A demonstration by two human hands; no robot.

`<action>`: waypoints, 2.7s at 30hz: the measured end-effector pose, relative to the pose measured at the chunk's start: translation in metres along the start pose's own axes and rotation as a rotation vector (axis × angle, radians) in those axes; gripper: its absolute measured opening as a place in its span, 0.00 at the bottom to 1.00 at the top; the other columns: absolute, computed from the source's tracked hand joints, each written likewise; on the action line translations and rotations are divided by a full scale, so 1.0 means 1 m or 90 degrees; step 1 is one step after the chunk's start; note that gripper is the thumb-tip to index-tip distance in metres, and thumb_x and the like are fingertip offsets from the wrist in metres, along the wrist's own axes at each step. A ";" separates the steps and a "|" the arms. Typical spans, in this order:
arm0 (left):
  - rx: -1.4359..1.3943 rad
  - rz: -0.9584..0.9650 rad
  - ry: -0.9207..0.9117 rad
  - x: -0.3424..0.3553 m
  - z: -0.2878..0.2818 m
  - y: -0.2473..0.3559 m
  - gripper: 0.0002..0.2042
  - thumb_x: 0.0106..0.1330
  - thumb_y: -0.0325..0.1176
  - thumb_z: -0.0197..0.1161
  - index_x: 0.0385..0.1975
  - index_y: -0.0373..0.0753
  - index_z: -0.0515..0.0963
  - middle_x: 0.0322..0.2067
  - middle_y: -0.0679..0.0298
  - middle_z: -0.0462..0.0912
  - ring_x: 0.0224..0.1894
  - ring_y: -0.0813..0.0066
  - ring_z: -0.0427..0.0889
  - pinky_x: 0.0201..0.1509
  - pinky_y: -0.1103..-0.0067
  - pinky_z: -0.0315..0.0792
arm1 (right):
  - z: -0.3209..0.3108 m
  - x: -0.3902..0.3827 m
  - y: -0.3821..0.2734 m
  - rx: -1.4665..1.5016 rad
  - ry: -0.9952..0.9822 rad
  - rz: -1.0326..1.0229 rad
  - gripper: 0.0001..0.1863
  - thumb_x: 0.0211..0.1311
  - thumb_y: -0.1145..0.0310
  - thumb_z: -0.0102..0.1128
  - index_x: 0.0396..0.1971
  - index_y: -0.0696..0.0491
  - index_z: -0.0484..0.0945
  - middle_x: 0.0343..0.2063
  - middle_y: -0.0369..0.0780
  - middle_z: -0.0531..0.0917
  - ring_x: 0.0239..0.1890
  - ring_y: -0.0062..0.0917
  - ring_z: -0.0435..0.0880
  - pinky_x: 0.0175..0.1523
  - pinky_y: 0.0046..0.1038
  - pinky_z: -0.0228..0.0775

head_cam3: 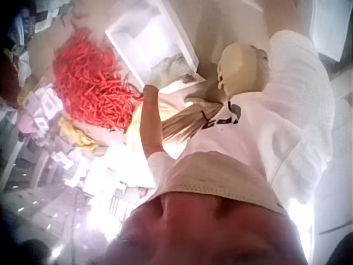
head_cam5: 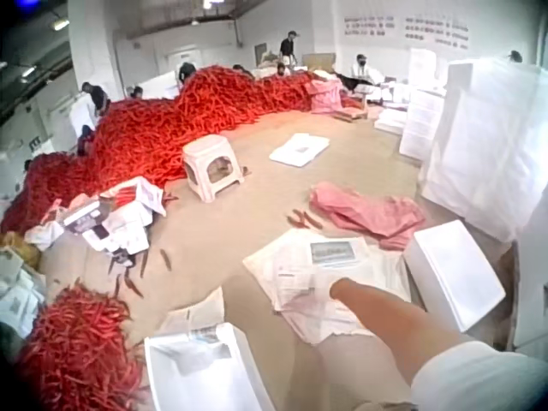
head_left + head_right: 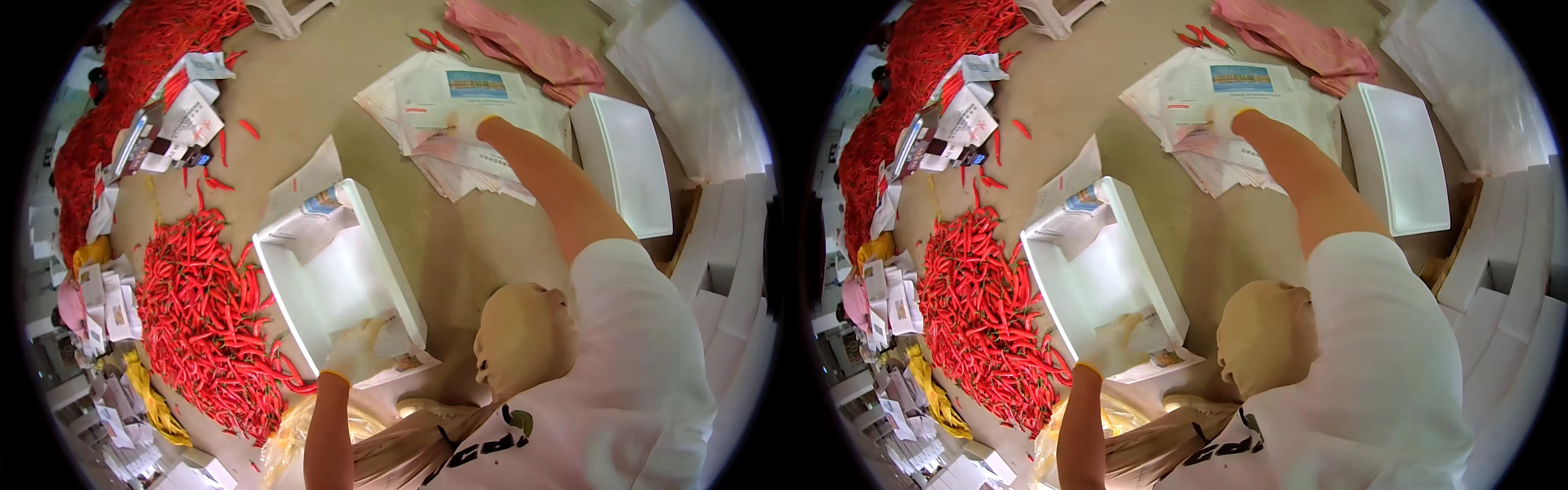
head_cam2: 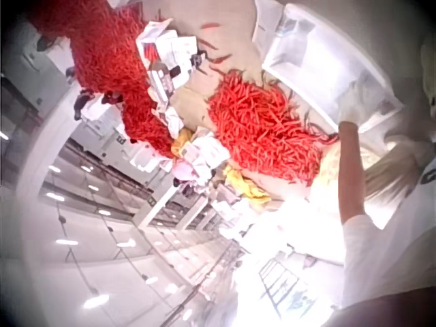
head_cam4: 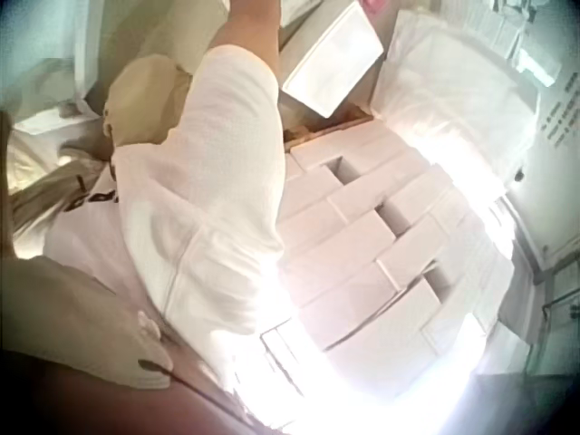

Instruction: The person lines foam boxes with sheets of newspaper by hand, smoothing the paper into the corners and sides of each box.

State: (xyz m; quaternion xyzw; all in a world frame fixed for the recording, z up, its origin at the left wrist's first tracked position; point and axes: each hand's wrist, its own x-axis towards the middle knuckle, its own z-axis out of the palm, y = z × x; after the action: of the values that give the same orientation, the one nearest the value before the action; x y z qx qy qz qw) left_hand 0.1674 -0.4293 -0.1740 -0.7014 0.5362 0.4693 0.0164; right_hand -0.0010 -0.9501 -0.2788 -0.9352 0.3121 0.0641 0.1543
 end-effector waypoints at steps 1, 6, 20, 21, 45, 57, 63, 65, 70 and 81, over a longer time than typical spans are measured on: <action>-0.053 0.011 0.066 -0.001 -0.011 0.007 0.39 0.61 0.43 0.74 0.73 0.38 0.70 0.70 0.47 0.74 0.72 0.47 0.73 0.77 0.62 0.67 | -0.005 -0.010 0.016 0.057 0.070 0.016 0.18 0.69 0.55 0.61 0.48 0.51 0.88 0.47 0.50 0.89 0.50 0.47 0.88 0.57 0.44 0.79; -0.518 0.001 0.419 -0.047 -0.052 0.012 0.31 0.75 0.32 0.63 0.74 0.27 0.65 0.72 0.45 0.72 0.75 0.57 0.72 0.79 0.67 0.64 | -0.109 -0.071 -0.112 0.330 0.342 0.070 0.18 0.78 0.53 0.58 0.50 0.52 0.83 0.44 0.47 0.88 0.48 0.41 0.88 0.54 0.37 0.76; -0.982 0.196 0.602 -0.085 -0.084 0.015 0.13 0.81 0.35 0.59 0.55 0.33 0.80 0.45 0.64 0.86 0.46 0.80 0.82 0.52 0.77 0.77 | -0.143 -0.071 -0.246 0.900 -0.010 -0.060 0.24 0.74 0.56 0.68 0.59 0.59 0.82 0.48 0.39 0.89 0.47 0.22 0.88 0.53 0.27 0.81; -0.985 0.174 0.602 -0.093 -0.081 0.009 0.11 0.80 0.32 0.61 0.53 0.33 0.82 0.43 0.65 0.86 0.44 0.80 0.83 0.49 0.77 0.78 | -0.126 -0.064 -0.252 0.772 0.023 -0.053 0.25 0.74 0.54 0.68 0.59 0.59 0.82 0.49 0.40 0.89 0.49 0.26 0.88 0.55 0.30 0.80; -1.147 0.135 0.519 -0.104 -0.068 0.038 0.06 0.77 0.32 0.65 0.46 0.37 0.82 0.35 0.66 0.84 0.31 0.75 0.85 0.35 0.78 0.85 | -0.135 -0.179 -0.384 0.359 -0.133 -0.342 0.37 0.63 0.37 0.69 0.48 0.62 0.83 0.44 0.53 0.88 0.47 0.42 0.89 0.52 0.37 0.79; -0.914 0.143 0.613 -0.087 -0.074 0.058 0.03 0.75 0.29 0.65 0.40 0.38 0.83 0.30 0.70 0.82 0.29 0.84 0.78 0.36 0.83 0.71 | -0.131 -0.153 -0.342 0.496 -0.157 -0.291 0.21 0.75 0.53 0.62 0.47 0.59 0.85 0.35 0.40 0.84 0.38 0.22 0.79 0.46 0.28 0.74; -0.935 0.159 0.695 -0.095 -0.069 0.034 0.04 0.75 0.29 0.66 0.43 0.37 0.82 0.31 0.73 0.80 0.33 0.87 0.75 0.39 0.83 0.70 | -0.163 -0.144 -0.245 0.570 0.027 -0.090 0.22 0.75 0.54 0.63 0.53 0.58 0.86 0.38 0.33 0.86 0.41 0.17 0.79 0.49 0.23 0.73; -1.000 0.200 0.723 -0.098 -0.071 0.030 0.02 0.76 0.28 0.64 0.43 0.40 0.81 0.36 0.70 0.83 0.38 0.83 0.78 0.46 0.80 0.72 | -0.166 -0.146 -0.201 0.632 0.129 -0.043 0.22 0.75 0.54 0.64 0.54 0.58 0.86 0.41 0.33 0.86 0.44 0.17 0.79 0.52 0.22 0.72; -1.031 0.154 0.733 -0.076 -0.068 0.021 0.03 0.76 0.31 0.65 0.43 0.40 0.80 0.36 0.71 0.82 0.38 0.81 0.79 0.48 0.80 0.75 | -0.153 -0.155 -0.044 0.662 0.278 0.184 0.23 0.75 0.54 0.65 0.56 0.58 0.87 0.44 0.33 0.87 0.46 0.19 0.81 0.54 0.23 0.73; -0.511 0.046 0.653 0.077 -0.036 0.132 0.09 0.75 0.33 0.63 0.43 0.34 0.80 0.31 0.58 0.83 0.33 0.70 0.82 0.43 0.72 0.78 | -0.142 -0.180 -0.096 0.228 0.336 0.113 0.24 0.68 0.50 0.67 0.46 0.58 0.84 0.43 0.51 0.88 0.47 0.40 0.87 0.54 0.37 0.79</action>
State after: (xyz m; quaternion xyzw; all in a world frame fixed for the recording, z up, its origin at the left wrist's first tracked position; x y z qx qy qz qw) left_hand 0.0880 -0.5610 -0.1420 -0.7695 0.2823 0.2393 -0.5204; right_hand -0.0835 -0.8225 -0.0821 -0.8467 0.4278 -0.2232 0.2242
